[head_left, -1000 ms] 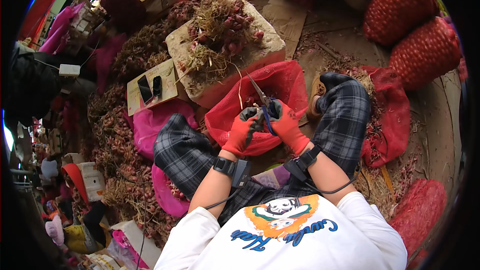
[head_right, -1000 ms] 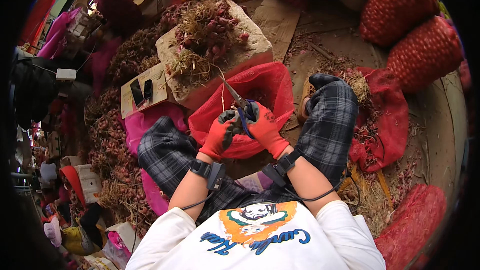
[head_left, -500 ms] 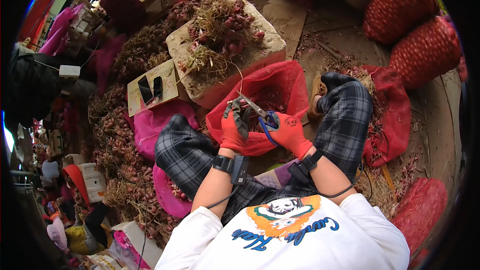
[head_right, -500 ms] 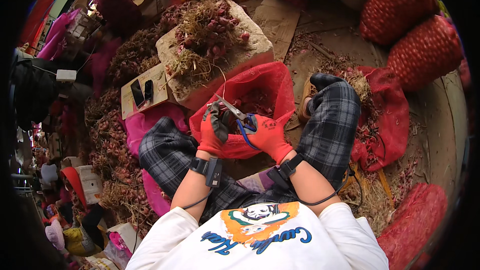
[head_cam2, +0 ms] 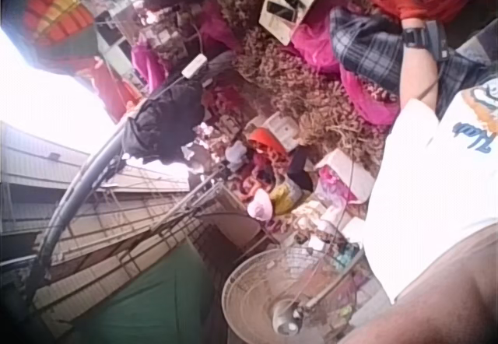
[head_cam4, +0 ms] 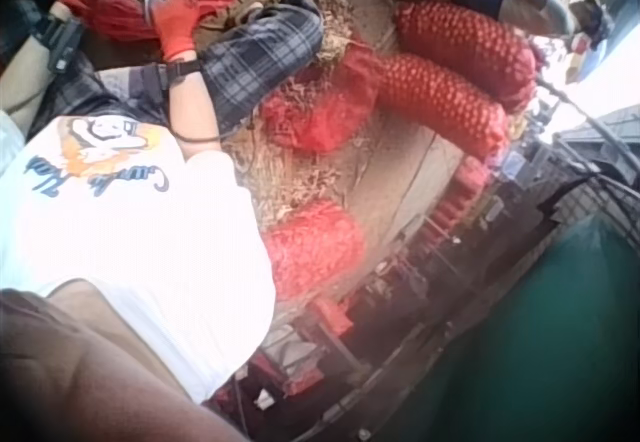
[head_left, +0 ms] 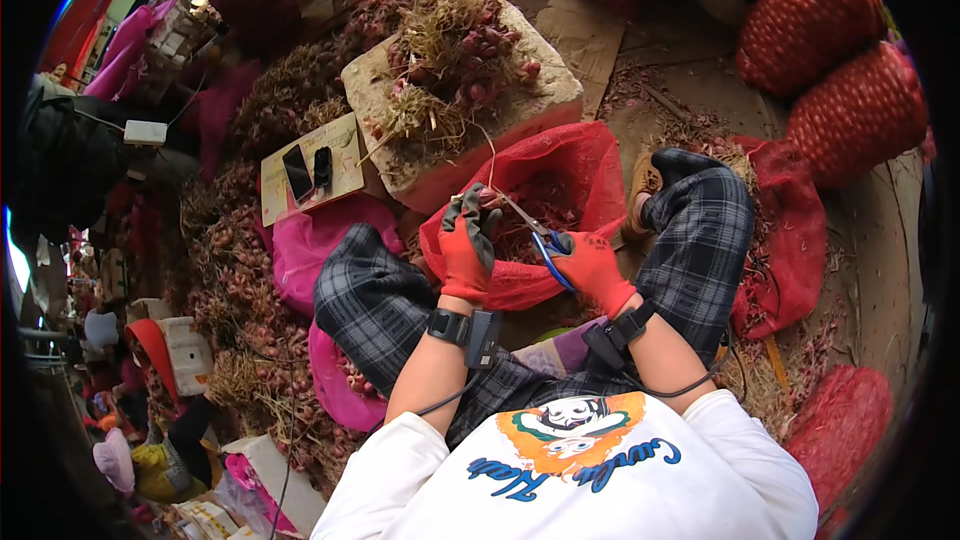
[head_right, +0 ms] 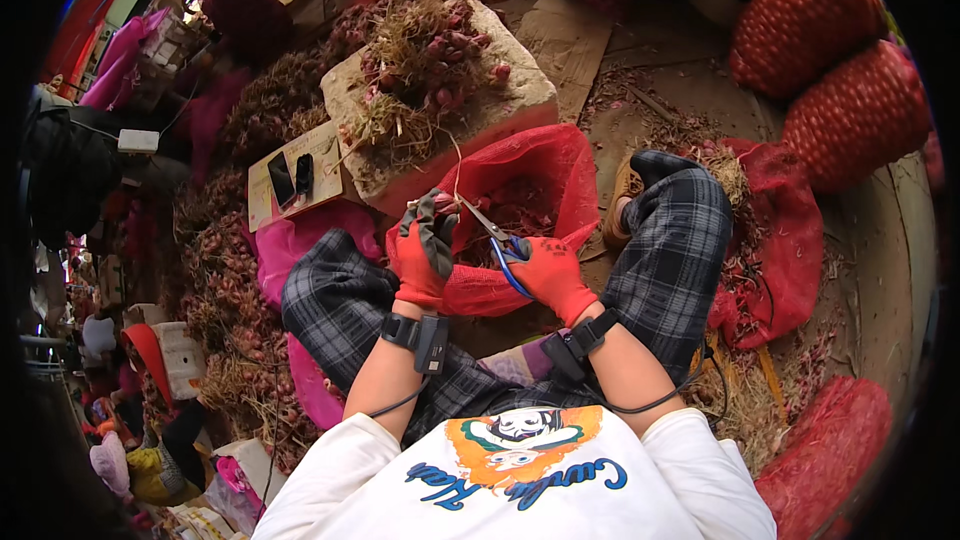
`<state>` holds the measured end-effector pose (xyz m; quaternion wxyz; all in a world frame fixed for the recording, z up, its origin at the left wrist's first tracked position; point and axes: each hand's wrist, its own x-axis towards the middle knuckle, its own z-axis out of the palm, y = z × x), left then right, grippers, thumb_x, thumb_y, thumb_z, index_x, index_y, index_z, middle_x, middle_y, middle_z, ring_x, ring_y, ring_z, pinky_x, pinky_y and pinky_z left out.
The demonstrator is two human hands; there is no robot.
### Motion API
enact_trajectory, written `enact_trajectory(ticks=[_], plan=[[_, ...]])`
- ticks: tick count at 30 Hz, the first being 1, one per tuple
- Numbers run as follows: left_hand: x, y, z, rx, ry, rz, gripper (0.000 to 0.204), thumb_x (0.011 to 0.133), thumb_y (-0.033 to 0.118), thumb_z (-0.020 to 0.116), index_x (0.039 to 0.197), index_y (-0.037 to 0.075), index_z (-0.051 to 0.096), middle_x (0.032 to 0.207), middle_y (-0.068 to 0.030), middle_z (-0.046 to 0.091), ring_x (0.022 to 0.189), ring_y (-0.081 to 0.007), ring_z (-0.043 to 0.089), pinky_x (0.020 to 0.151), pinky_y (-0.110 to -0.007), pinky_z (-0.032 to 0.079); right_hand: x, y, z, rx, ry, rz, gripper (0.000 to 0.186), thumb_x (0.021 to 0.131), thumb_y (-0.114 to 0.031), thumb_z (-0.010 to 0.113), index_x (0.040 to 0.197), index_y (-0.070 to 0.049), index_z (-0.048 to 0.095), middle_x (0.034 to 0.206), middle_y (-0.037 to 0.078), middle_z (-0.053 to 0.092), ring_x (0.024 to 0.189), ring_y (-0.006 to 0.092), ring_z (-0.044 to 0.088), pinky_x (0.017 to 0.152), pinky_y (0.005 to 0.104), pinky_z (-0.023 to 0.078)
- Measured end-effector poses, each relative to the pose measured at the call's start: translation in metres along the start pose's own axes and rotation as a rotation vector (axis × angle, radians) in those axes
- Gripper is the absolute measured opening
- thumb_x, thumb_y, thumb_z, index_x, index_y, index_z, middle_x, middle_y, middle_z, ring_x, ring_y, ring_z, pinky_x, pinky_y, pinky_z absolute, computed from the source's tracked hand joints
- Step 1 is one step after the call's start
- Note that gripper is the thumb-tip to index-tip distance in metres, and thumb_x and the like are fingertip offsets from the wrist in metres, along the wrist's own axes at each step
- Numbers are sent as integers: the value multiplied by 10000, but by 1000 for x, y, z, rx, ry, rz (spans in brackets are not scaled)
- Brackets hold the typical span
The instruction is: The person picks up shallots from a pile, trims the roots and stems using shears, and drops the cleaned bulbs into a mesh bag.
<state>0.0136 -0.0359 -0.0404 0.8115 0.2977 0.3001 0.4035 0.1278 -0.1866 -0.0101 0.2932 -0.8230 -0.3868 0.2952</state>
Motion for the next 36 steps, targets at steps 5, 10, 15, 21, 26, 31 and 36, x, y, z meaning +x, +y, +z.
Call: enact_trajectory(ticks=[5, 10, 15, 21, 26, 31, 36], plan=[[-10, 11, 17, 158, -47, -62, 206, 918, 111, 498, 1073, 41, 614, 922, -23, 639, 768, -102, 610, 669, -237, 506, 0, -5, -2, 188, 105, -28, 345, 763, -298, 669, 992, -45, 616, 879, 131, 661, 834, 253, 643, 752, 333, 490], [-23, -5, 13, 358, -95, -186, 200, 883, 73, 505, 1034, 15, 622, 843, -14, 631, 659, -66, 576, 569, -199, 479, 11, -22, -12, 669, 159, -226, 416, 732, -46, 671, 1117, 12, 523, 996, 93, 627, 929, 150, 599, 820, 287, 466], [-37, -17, 17, 636, -49, -67, 159, 842, 71, 565, 970, -11, 611, 797, -20, 620, 648, -83, 567, 579, -230, 480, 16, -12, -1, 521, 243, -370, 387, 730, -106, 700, 1071, -14, 542, 936, 134, 627, 873, 249, 627, 783, 331, 481], [-36, -24, 9, 660, -119, 42, 171, 854, 54, 526, 994, -3, 604, 823, -27, 619, 676, -87, 567, 613, -236, 494, 27, 8, 17, 241, 374, -270, 398, 693, -113, 710, 1047, -25, 551, 905, 151, 628, 851, 294, 621, 738, 346, 481], [-30, -6, 17, 341, -121, -139, 218, 885, 24, 463, 1052, 2, 602, 928, -18, 610, 770, -66, 560, 671, -223, 495, 28, 15, 11, 661, 265, 28, 332, 749, -67, 667, 1055, -13, 552, 930, 97, 643, 883, 199, 623, 746, 298, 488], [-34, -5, 24, 329, -175, -151, 239, 885, 22, 465, 1082, 2, 599, 936, -16, 614, 788, -65, 562, 692, -222, 495, 21, -4, 7, 1000, 213, -146, 242, 767, -84, 674, 976, -28, 567, 806, 17, 621, 744, 114, 575, 693, 283, 476], [-33, 0, 16, 538, -337, 8, 244, 924, 108, 479, 1119, 13, 591, 1024, -33, 614, 891, -96, 573, 782, -253, 490, 19, -3, 1, 1008, 132, -23, 218, 780, -54, 646, 984, -34, 573, 822, 22, 626, 713, 94, 577, 638, 249, 470]])
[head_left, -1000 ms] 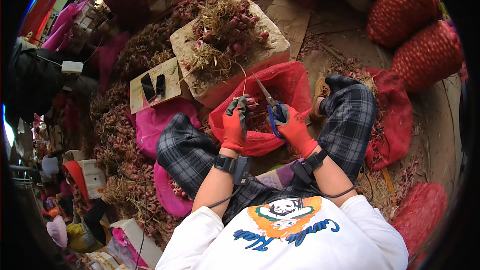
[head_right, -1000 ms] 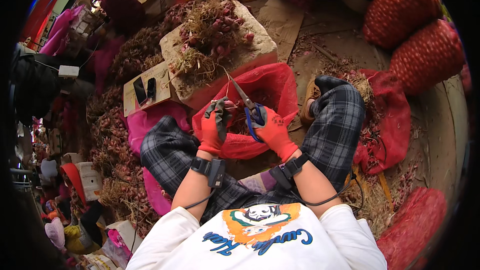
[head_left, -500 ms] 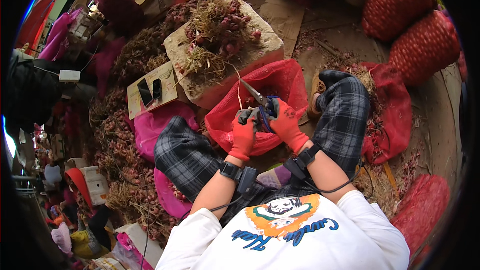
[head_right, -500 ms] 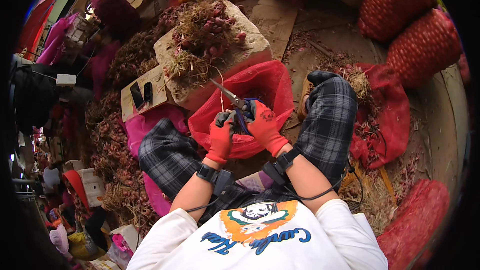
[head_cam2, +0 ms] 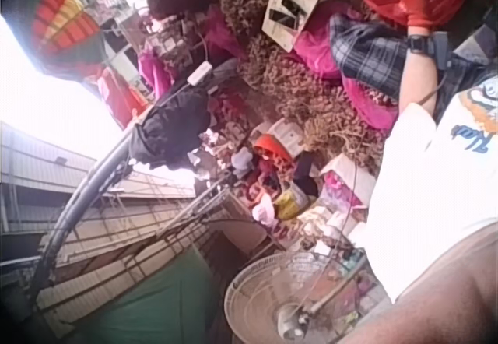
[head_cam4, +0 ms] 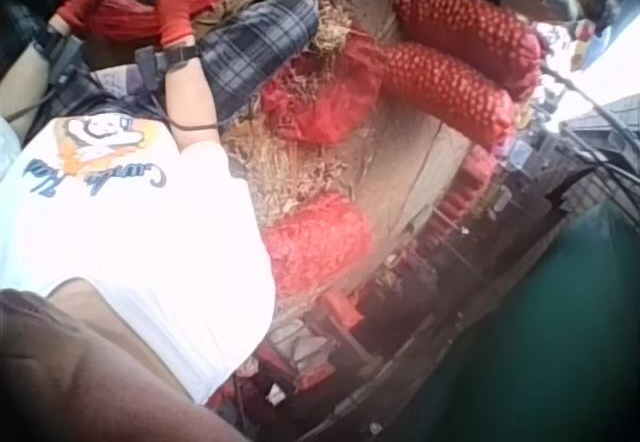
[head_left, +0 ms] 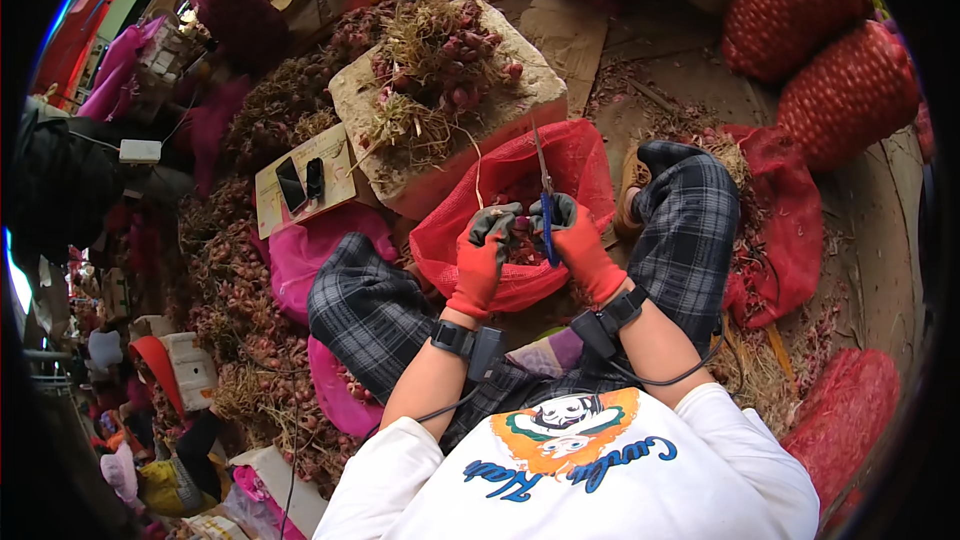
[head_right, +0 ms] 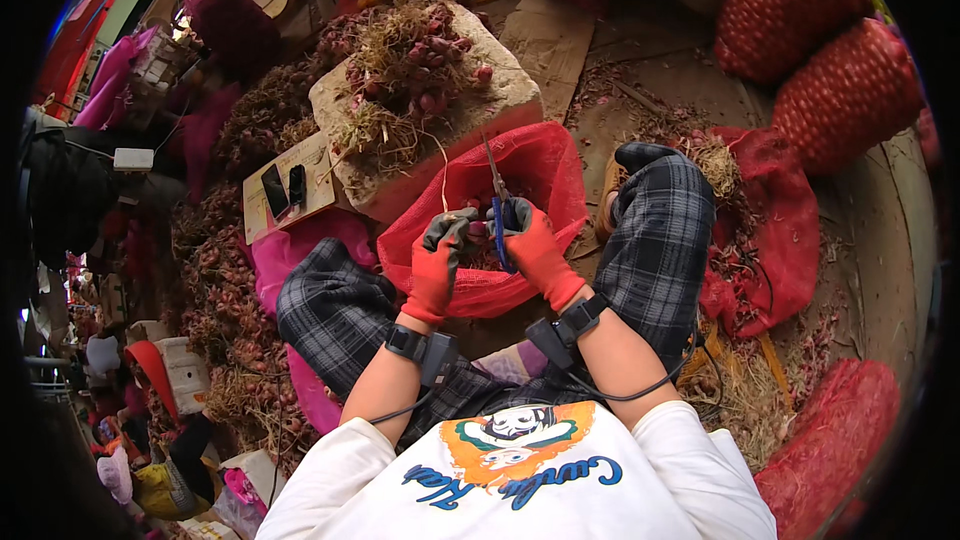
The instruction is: The person picks up shallots from a pile, trims the roots and stems using shears, and drops the cleaned bulbs into a mesh bag.
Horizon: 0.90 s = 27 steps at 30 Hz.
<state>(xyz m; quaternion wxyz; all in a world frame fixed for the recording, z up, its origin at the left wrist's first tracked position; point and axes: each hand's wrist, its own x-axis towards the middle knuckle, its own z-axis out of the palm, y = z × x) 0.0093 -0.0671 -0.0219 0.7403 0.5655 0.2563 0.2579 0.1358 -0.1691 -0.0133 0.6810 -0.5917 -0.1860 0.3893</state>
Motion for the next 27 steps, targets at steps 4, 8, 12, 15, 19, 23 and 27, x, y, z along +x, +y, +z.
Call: enact_trajectory(ticks=[4, 8, 12, 15, 19, 23, 27], plan=[[1, 22, 8, -151, -16, 20, 239, 948, 151, 477, 1103, 9, 590, 1019, -35, 614, 899, -98, 576, 806, -260, 485, 9, 12, -15, -235, 127, 43, 227, 779, -46, 644, 996, -36, 581, 833, 13, 627, 712, 81, 578, 623, 226, 468], [5, 8, -6, -160, -7, -50, 243, 943, 134, 477, 1123, 6, 577, 1043, -35, 606, 934, -100, 572, 816, -254, 478, 1, -10, -7, 246, -4, 167, 249, 771, -35, 651, 1011, -32, 583, 868, 19, 639, 743, 98, 596, 658, 227, 482], [4, 12, 12, -77, -112, 86, 255, 919, 96, 483, 1145, 15, 569, 1001, -13, 603, 869, -73, 565, 751, -216, 470, 0, -7, -5, 212, -83, 63, 264, 781, -26, 643, 1034, -17, 566, 908, 41, 645, 775, 116, 604, 686, 243, 489], [5, 4, 8, -138, -112, -52, 261, 897, 65, 494, 1144, 22, 571, 987, -19, 609, 854, -78, 573, 729, -220, 477, -5, -10, -1, 1, 8, -44, 269, 792, -23, 631, 1048, -7, 550, 927, 57, 638, 813, 115, 600, 718, 264, 493], [3, -12, -8, -154, -141, -298, 253, 905, 86, 520, 1142, 5, 554, 998, -35, 602, 886, -93, 583, 735, -233, 493, -9, -21, 3, -588, -23, -444, 250, 805, -25, 618, 1041, -3, 540, 931, 68, 636, 835, 117, 603, 760, 278, 494], [3, 0, 5, 129, -183, 22, 253, 902, 108, 550, 1129, -4, 548, 990, -35, 595, 857, -103, 587, 709, -235, 497, -1, 3, 2, 113, 8, -119, 198, 807, -3, 602, 996, 0, 543, 852, 71, 630, 758, 156, 630, 692, 285, 520], [6, 4, 9, 79, -144, -39, 251, 918, 143, 541, 1126, 4, 543, 989, -48, 602, 833, -115, 590, 692, -232, 500, 2, 3, -6, 375, 51, 85, 176, 811, -23, 605, 980, -14, 557, 782, 79, 618, 625, 161, 620, 527, 271, 525]])
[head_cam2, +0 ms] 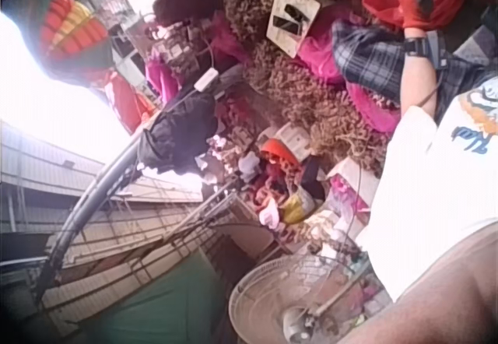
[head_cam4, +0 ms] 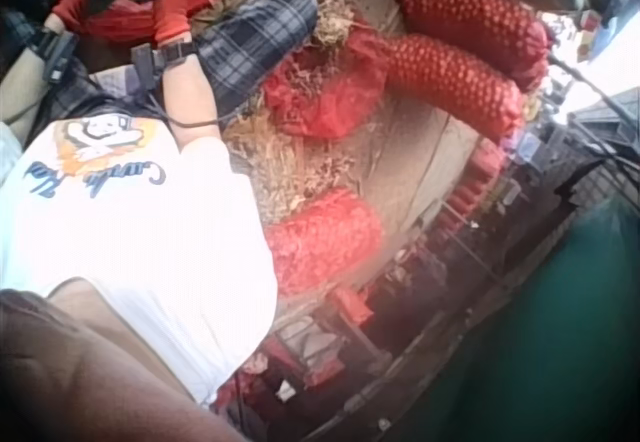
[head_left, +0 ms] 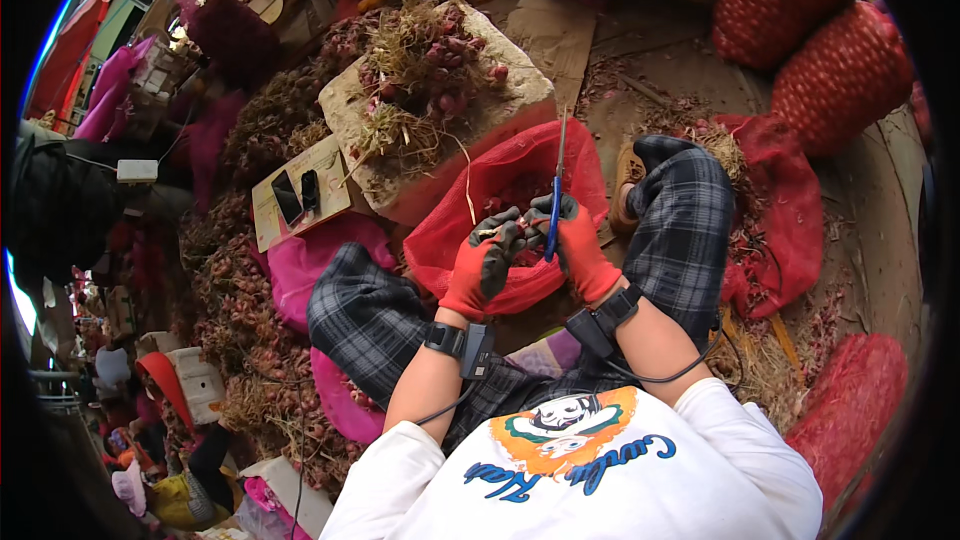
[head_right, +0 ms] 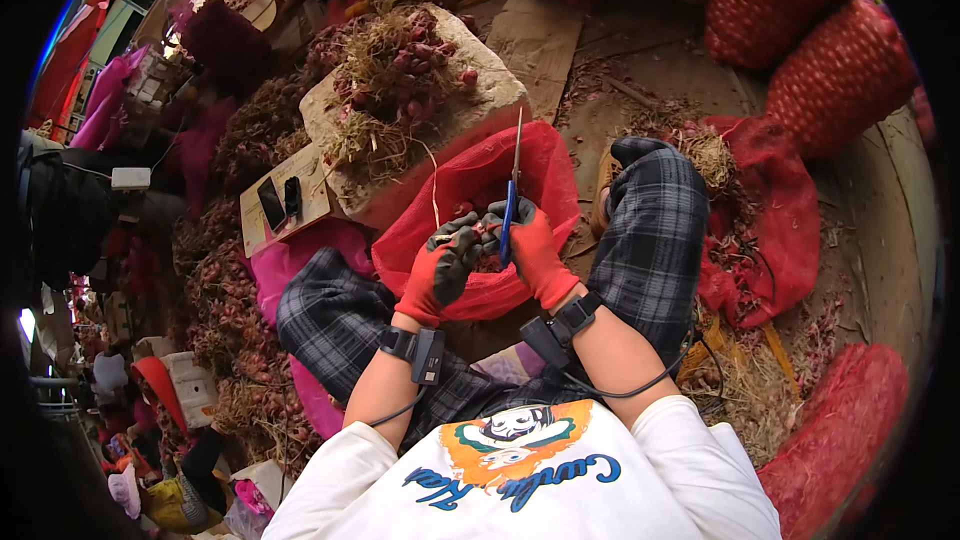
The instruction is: The person picks up shallots from a pile, trims the roots and stems using shears, and drops the cleaned bulbs into a mesh bag.
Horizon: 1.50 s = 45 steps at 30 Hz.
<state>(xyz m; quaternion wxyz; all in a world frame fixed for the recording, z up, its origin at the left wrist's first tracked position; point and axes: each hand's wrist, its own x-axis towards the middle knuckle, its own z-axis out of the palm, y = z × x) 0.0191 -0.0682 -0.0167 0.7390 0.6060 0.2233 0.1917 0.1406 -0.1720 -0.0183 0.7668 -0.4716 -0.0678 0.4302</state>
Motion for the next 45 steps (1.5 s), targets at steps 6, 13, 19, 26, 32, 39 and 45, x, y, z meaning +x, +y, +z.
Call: enact_trajectory(ticks=[6, 13, 19, 26, 32, 39, 45], plan=[[7, 1, -19, -382, 61, -186, 247, 940, 259, 508, 1049, 46, 567, 953, -53, 617, 758, -124, 582, 618, -222, 506, 3, -15, -4, -160, 53, 181, 275, 795, -173, 683, 1005, -34, 574, 793, 89, 622, 638, 164, 618, 542, 266, 493], [4, -11, -26, -654, 59, -404, 286, 938, 332, 501, 990, 60, 574, 854, -33, 624, 686, -102, 572, 533, -194, 462, -10, -8, 3, -897, -75, -310, 424, 690, -246, 761, 991, -27, 559, 832, 105, 606, 789, 245, 600, 749, 345, 471], [-6, -16, -16, 752, -143, 64, 223, 934, 173, 497, 1111, 37, 513, 836, -21, 597, 719, -147, 574, 616, -274, 474, -3, 1, 4, -793, -95, -409, 380, 681, -133, 745, 992, -31, 553, 825, 90, 604, 740, 226, 601, 727, 316, 477], [2, -39, -33, -102, -118, -329, 209, 931, 258, 522, 1005, 68, 567, 823, -32, 601, 657, -129, 546, 532, -249, 470, -4, -21, -1, -201, -255, 117, 246, 771, -115, 686, 966, -7, 582, 775, 69, 621, 757, 147, 606, 699, 287, 477], [9, 1, -39, -1097, 85, -547, 255, 924, 318, 521, 982, 80, 594, 826, -41, 637, 681, -163, 586, 555, -238, 517, -29, -17, -11, -1264, -124, -372, 527, 761, -447, 675, 1035, -17, 546, 967, 175, 584, 907, 310, 588, 782, 381, 462], [6, -4, -36, -985, 14, -524, 317, 930, 362, 501, 996, 58, 562, 754, -20, 588, 614, -141, 554, 571, -227, 505, -42, -15, -7, -1468, -120, -430, 529, 750, -496, 663, 997, -43, 545, 944, 156, 555, 873, 338, 568, 729, 406, 456], [4, -8, -27, -824, 50, -438, 321, 922, 382, 515, 943, 63, 544, 724, -7, 536, 553, -114, 495, 530, -210, 458, -34, -10, -19, -1519, -106, -409, 443, 764, -470, 656, 945, -71, 591, 850, 124, 624, 765, 308, 612, 667, 390, 474]])
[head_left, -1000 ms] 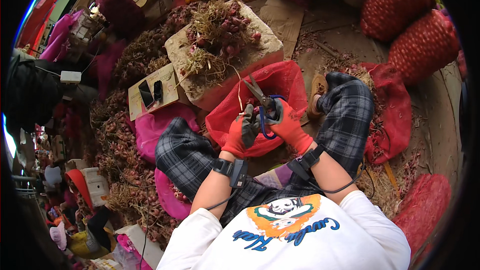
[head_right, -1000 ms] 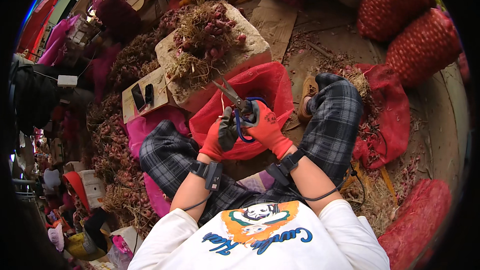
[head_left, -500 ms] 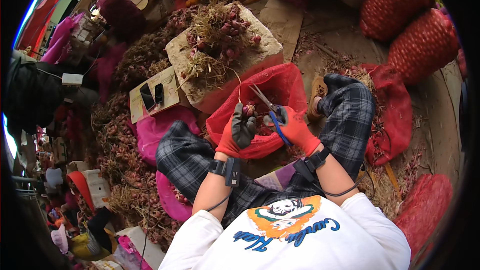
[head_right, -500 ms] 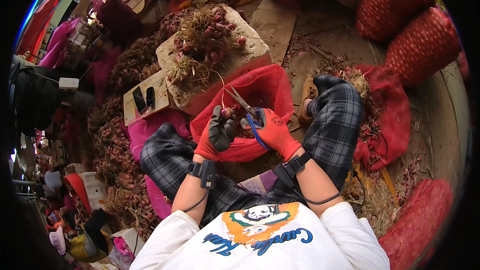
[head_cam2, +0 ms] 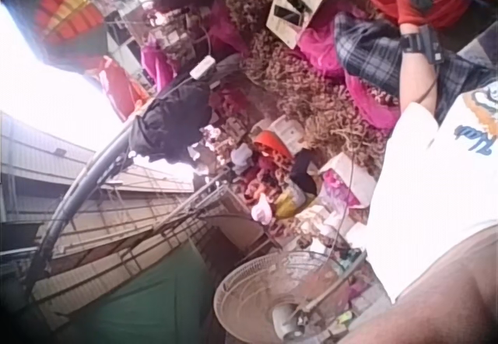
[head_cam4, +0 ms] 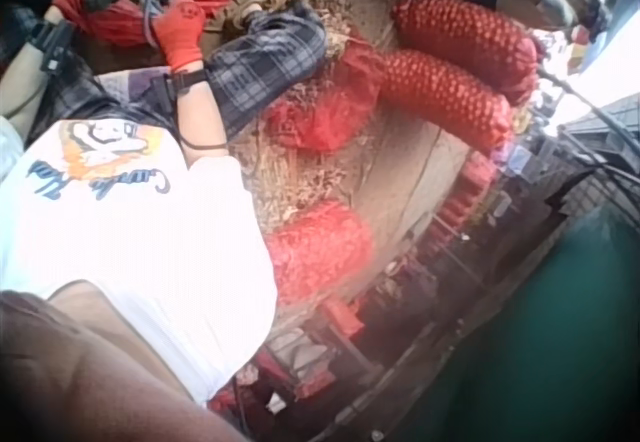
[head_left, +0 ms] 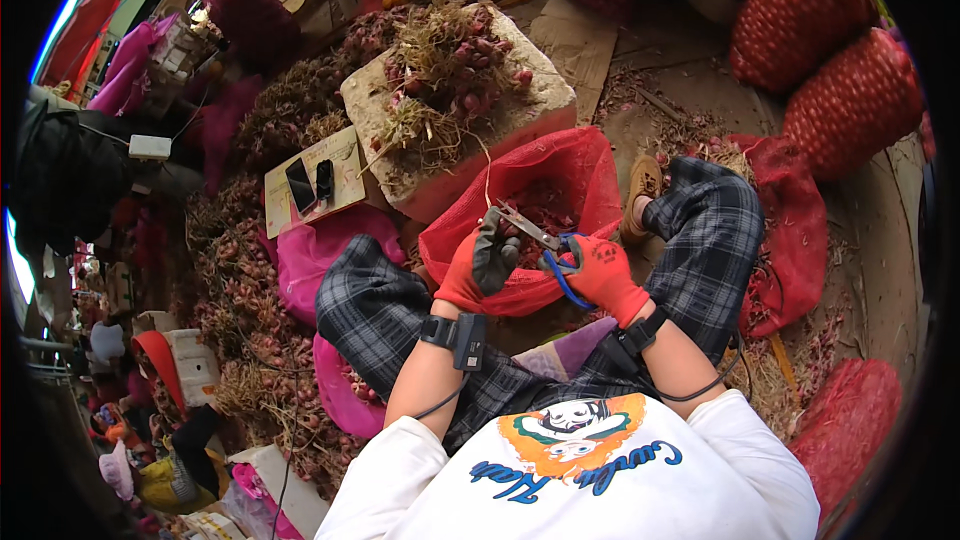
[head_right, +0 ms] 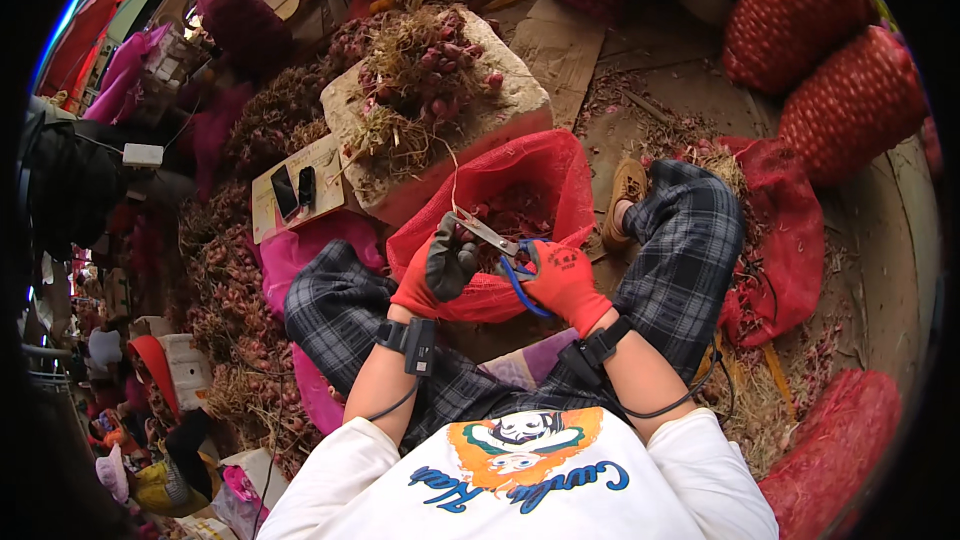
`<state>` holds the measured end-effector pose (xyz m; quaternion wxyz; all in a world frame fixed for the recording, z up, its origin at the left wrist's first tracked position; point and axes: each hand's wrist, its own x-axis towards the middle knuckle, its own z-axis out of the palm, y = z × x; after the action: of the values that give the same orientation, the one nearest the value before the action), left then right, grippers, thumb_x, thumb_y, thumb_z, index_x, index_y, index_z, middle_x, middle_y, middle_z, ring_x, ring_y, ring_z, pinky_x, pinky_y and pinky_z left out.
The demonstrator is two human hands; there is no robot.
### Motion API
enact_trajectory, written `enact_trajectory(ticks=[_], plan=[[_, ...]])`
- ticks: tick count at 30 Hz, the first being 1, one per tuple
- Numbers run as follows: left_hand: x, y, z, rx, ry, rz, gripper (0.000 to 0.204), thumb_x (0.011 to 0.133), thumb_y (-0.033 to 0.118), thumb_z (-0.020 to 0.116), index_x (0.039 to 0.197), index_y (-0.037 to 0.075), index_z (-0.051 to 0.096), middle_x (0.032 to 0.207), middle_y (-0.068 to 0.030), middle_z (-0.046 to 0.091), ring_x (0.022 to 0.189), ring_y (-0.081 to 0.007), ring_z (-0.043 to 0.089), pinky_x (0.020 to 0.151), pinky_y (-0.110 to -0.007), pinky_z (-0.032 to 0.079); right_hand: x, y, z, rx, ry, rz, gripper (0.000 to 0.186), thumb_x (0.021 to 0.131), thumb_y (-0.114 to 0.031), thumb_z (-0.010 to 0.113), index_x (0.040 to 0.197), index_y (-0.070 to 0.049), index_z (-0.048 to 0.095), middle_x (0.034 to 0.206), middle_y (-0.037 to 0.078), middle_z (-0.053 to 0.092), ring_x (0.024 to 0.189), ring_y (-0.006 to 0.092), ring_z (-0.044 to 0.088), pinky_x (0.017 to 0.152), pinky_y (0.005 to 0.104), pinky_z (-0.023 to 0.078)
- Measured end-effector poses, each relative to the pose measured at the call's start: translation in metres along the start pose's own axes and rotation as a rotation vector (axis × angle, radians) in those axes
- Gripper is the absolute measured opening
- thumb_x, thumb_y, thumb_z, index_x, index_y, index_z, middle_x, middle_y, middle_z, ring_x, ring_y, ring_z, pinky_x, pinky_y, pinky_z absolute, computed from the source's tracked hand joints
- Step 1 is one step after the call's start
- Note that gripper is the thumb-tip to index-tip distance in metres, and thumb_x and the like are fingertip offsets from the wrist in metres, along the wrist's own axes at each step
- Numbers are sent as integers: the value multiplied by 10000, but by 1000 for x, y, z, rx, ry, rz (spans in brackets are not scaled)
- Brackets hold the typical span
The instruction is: The person picks up shallots from a pile, trims the roots and stems using shears, and drops the cleaned bulbs into a mesh bag.
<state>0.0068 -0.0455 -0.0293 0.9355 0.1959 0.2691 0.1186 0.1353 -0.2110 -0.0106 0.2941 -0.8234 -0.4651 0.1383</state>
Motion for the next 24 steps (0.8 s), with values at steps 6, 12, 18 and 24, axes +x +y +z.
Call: enact_trajectory(ticks=[6, 12, 18, 24], plan=[[-3, 4, 19, 265, 216, 217, 233, 932, 269, 529, 999, 47, 554, 823, -43, 585, 683, -143, 572, 606, -237, 472, 2, 5, -2, 119, -172, 175, 397, 769, -447, 655, 946, -93, 618, 857, 113, 656, 782, 282, 634, 664, 363, 483], [10, 1, -2, 1473, 218, 994, 197, 921, 139, 537, 1061, 4, 569, 872, -52, 607, 796, -158, 611, 702, -258, 507, -2, -13, -13, -34, -86, 126, 553, 758, -569, 594, 977, -61, 581, 925, 122, 639, 839, 280, 625, 686, 390, 480], [4, 3, 6, 502, 182, 524, 215, 889, 92, 579, 1093, 29, 596, 964, -23, 608, 812, -90, 576, 748, -216, 494, 0, 2, -6, 123, -210, 126, 461, 771, -516, 609, 850, -62, 635, 816, 130, 653, 781, 290, 630, 682, 385, 480], [-38, 31, 7, 702, 236, 686, 217, 867, 3, 548, 1077, -13, 600, 920, -32, 630, 779, -78, 581, 717, -228, 489, 4, -8, -11, 246, -235, 81, 408, 769, -473, 629, 890, -87, 681, 780, 146, 649, 719, 315, 622, 652, 384, 466]])
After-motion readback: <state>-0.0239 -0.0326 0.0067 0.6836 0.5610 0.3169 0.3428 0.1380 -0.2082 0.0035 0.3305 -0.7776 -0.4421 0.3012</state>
